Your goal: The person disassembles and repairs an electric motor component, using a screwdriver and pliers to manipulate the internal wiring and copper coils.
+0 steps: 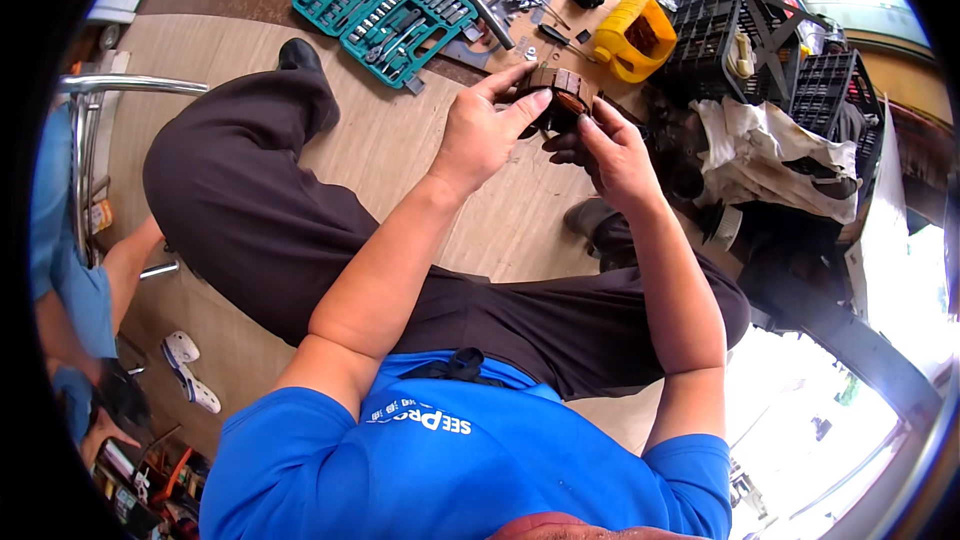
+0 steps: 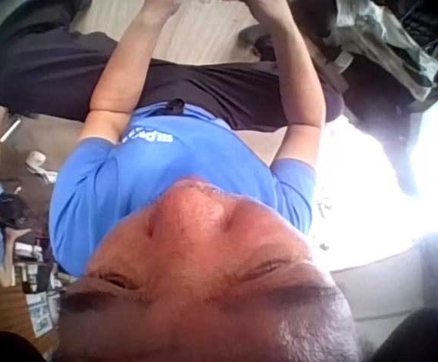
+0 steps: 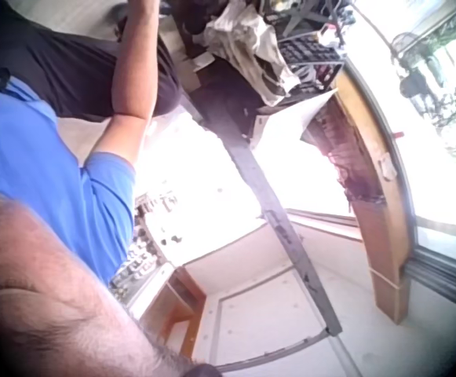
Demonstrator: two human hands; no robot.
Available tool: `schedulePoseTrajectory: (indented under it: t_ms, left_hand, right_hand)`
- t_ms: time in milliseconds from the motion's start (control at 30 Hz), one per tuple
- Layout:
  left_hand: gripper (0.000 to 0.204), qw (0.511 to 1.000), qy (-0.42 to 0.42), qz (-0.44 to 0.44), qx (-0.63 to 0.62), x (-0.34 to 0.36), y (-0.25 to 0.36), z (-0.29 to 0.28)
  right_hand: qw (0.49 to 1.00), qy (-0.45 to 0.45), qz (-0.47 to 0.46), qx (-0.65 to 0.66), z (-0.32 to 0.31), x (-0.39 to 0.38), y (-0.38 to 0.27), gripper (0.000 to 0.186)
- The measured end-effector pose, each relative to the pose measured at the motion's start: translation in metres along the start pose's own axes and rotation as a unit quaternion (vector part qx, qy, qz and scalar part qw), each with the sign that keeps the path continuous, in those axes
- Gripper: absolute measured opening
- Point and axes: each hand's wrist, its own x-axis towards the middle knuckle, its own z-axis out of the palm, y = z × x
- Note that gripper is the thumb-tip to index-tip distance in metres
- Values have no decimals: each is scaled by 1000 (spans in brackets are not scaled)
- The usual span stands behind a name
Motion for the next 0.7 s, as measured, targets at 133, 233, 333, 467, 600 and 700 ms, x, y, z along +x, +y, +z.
schedulePoseTrajectory:
  t_ms: [133, 233, 333, 467, 600, 700]
  left_hand:
    - [48, 998, -34, 30, -32, 0, 3, -1]
    - [52, 992, -50, 37, -107, 1, -1, -3]
    - [57, 972, -74, 25, -221, 5, -9, -6]
    - [67, 945, -138, 26, -297, 7, -19, -14]
    - [72, 934, -187, 38, -301, 6, -19, -13]
    - [75, 927, -216, 41, -304, 5, -12, -13]
  right_hand:
    - [997, 8, -65, -49, 0, 1, -1, 41]
    - [988, 4, -128, -81, 6, -2, -4, 45]
    - [974, 22, -179, -136, 15, -7, -7, 51]
    - [955, 46, -212, -203, 20, -16, -9, 54]
    - [916, 61, -287, -273, 23, -22, -8, 59]
    - [883, 82, -321, -332, 25, -25, -9, 63]
